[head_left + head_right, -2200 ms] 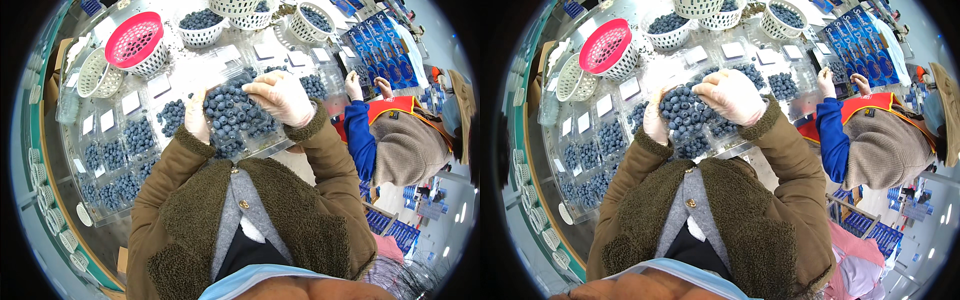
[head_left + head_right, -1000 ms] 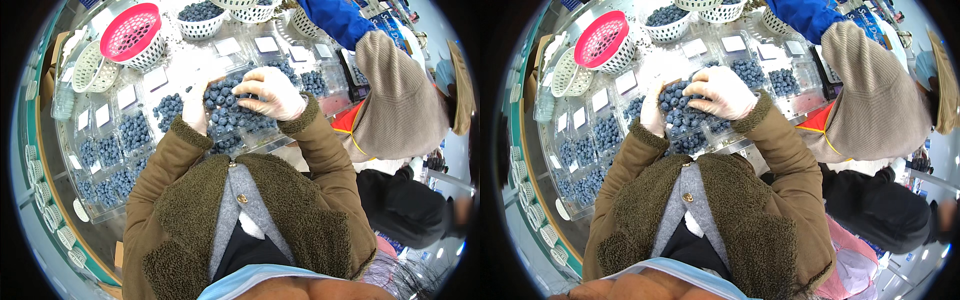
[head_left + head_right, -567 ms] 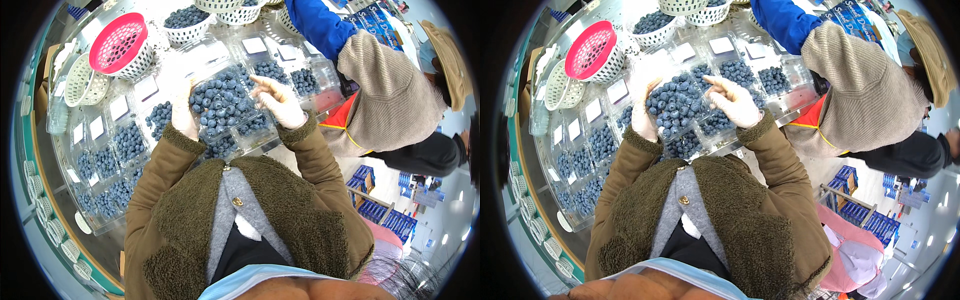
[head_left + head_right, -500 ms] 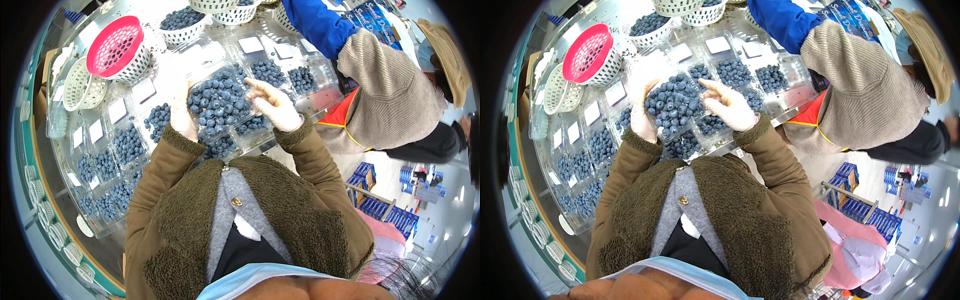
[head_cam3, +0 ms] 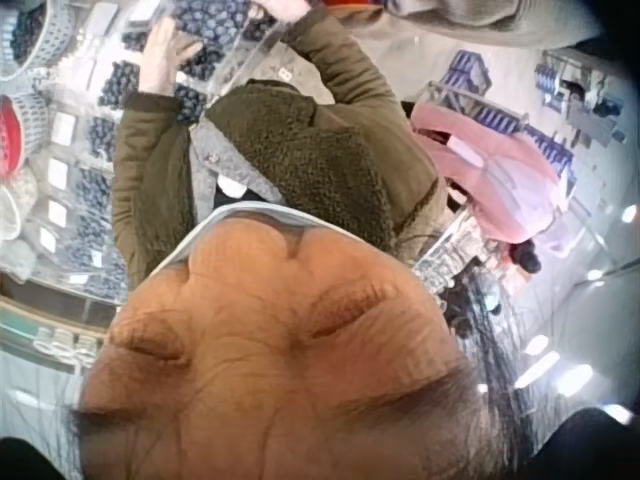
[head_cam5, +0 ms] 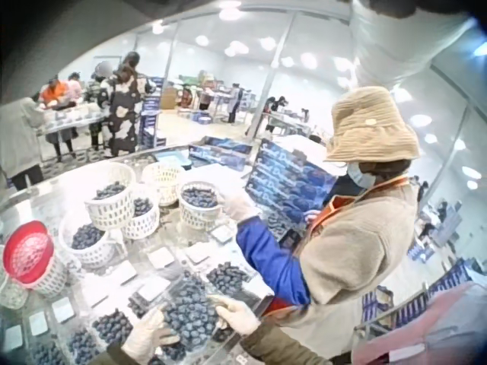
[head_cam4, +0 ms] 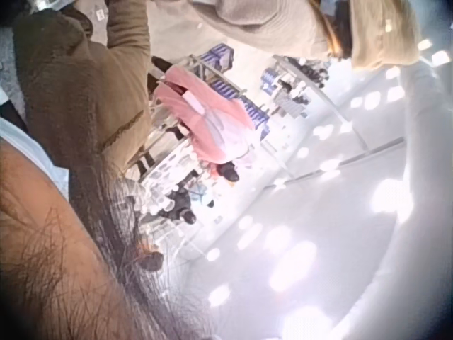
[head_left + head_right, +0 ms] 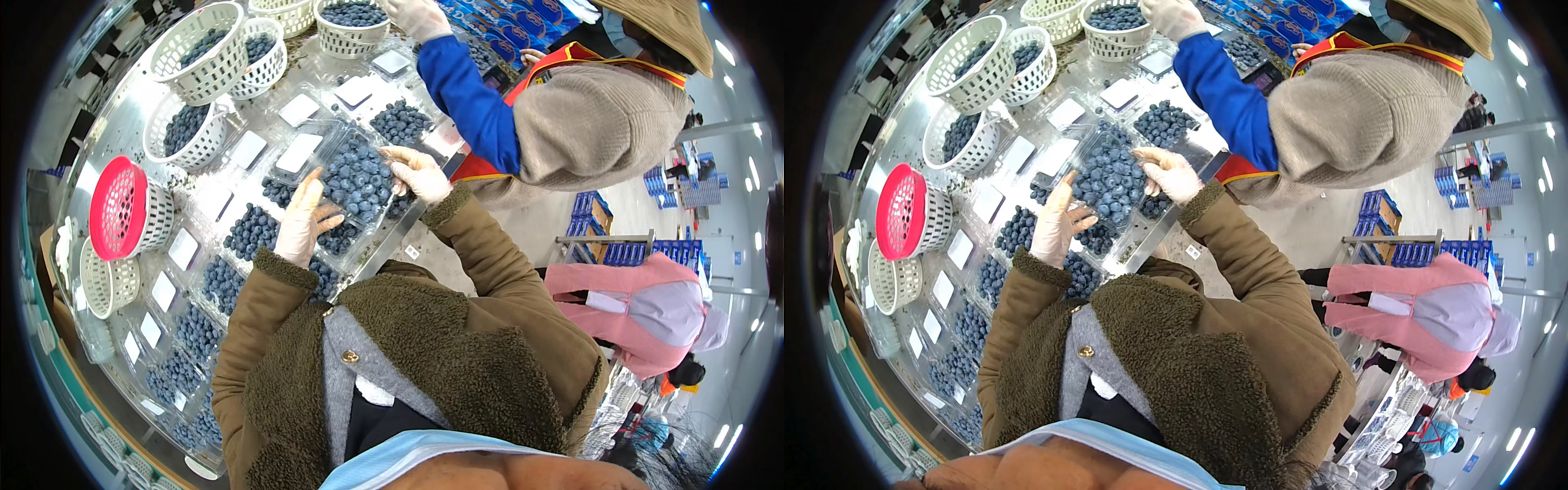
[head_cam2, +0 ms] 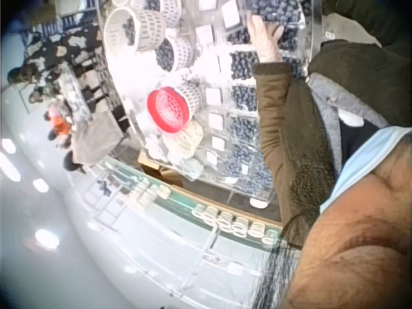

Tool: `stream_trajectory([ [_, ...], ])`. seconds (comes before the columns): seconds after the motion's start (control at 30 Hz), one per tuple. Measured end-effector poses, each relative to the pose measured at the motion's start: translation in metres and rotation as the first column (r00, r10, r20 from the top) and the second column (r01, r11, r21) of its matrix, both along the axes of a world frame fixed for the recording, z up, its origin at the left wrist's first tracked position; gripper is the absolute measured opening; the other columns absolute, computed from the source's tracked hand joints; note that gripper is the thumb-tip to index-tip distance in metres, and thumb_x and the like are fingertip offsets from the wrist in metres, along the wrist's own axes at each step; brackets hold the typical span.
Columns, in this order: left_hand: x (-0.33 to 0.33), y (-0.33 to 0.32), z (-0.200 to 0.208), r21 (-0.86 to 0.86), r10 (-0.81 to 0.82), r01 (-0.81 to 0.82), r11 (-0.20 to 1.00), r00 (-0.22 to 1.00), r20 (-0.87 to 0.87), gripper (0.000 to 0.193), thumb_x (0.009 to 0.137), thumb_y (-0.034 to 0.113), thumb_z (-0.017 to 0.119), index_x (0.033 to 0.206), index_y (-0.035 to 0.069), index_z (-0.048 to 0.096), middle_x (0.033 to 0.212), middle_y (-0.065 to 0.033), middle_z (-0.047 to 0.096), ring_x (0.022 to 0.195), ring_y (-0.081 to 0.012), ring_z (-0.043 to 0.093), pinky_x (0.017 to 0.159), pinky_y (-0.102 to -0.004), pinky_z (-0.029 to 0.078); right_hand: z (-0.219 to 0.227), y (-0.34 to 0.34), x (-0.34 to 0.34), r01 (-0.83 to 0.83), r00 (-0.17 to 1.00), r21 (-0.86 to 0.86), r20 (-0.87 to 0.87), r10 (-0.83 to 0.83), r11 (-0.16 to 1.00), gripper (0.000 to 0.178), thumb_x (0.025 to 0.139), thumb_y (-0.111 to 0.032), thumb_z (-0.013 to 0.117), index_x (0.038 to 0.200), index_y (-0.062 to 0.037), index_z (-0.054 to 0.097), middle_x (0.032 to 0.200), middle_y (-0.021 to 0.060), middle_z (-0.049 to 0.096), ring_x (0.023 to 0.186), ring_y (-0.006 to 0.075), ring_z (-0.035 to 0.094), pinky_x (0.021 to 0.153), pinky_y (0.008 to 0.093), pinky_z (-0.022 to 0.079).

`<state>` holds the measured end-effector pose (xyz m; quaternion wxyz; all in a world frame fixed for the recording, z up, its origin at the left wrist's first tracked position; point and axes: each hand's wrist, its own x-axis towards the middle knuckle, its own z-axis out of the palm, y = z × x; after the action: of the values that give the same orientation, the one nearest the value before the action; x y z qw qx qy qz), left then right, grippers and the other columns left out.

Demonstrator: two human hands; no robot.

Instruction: The person repeatedly scoops blueberries from a bulk bin into clear plastic clamshell containers, closes the lids, and places the filled containers on a nearby table. The process is repeated continuously throughout the clip.

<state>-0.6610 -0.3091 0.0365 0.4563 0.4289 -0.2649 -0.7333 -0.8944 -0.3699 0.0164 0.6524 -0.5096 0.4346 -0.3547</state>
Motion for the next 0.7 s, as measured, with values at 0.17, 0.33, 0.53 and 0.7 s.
stream_trajectory([
  [0.17, -0.020, -0.006, -0.004, 0.018, -0.160, 0.160, 0.987, 0.987, -0.011, 0.070, 0.083, 0.037, 0.057, 0.136, 0.007, 0.022, 0.141, -0.0137, 0.017, 0.084, -0.0190, 0.059, 0.075, -0.0311, 0.048, -0.005, 0.006, -0.028, 0.041, 0.997, 0.024, -0.071, -0.039, 0.999, 0.033, 0.088, -0.011, 0.047, 0.120, -0.0039, 0.047, 0.083, 0.0013, 0.057, 0.053, 0.0049, 0.053, 0.047, 0.0168, 0.043],
  [0.33, -0.041, -0.025, -0.005, 0.041, -0.196, 0.194, 0.980, 0.980, 0.034, 0.067, 0.086, 0.030, 0.054, 0.136, 0.004, 0.020, 0.138, -0.0101, 0.027, 0.084, -0.0173, 0.060, 0.073, -0.0268, 0.048, -0.014, -0.003, -0.047, 0.152, 0.988, 0.030, -0.013, -0.152, 0.988, 0.032, 0.088, -0.012, 0.048, 0.119, -0.0055, 0.049, 0.093, 0.0014, 0.059, 0.052, 0.0028, 0.051, 0.046, 0.0157, 0.042],
  [0.53, -0.077, -0.073, -0.014, -0.001, -0.178, 0.178, 0.984, 0.983, 0.044, 0.056, 0.087, 0.022, 0.051, 0.134, 0.003, 0.027, 0.114, -0.0088, 0.050, 0.078, -0.0173, 0.063, 0.066, -0.0232, 0.049, -0.023, -0.033, -0.074, 0.340, 0.940, -0.031, -0.023, -0.340, 0.940, 0.029, 0.088, -0.010, 0.049, 0.117, -0.0060, 0.052, 0.100, -0.0005, 0.059, 0.051, 0.0018, 0.048, 0.047, 0.0138, 0.040],
  [0.7, -0.100, -0.093, -0.024, 0.052, -0.182, 0.181, 0.982, 0.983, 0.007, 0.055, 0.086, 0.018, 0.052, 0.133, 0.001, 0.028, 0.113, -0.0087, 0.050, 0.076, -0.0164, 0.063, 0.065, -0.0227, 0.050, -0.028, -0.045, -0.097, 0.366, 0.928, -0.051, -0.056, -0.369, 0.929, 0.029, 0.088, -0.010, 0.047, 0.117, -0.0059, 0.050, 0.102, 0.0005, 0.059, 0.050, 0.0017, 0.046, 0.047, 0.0131, 0.038],
])
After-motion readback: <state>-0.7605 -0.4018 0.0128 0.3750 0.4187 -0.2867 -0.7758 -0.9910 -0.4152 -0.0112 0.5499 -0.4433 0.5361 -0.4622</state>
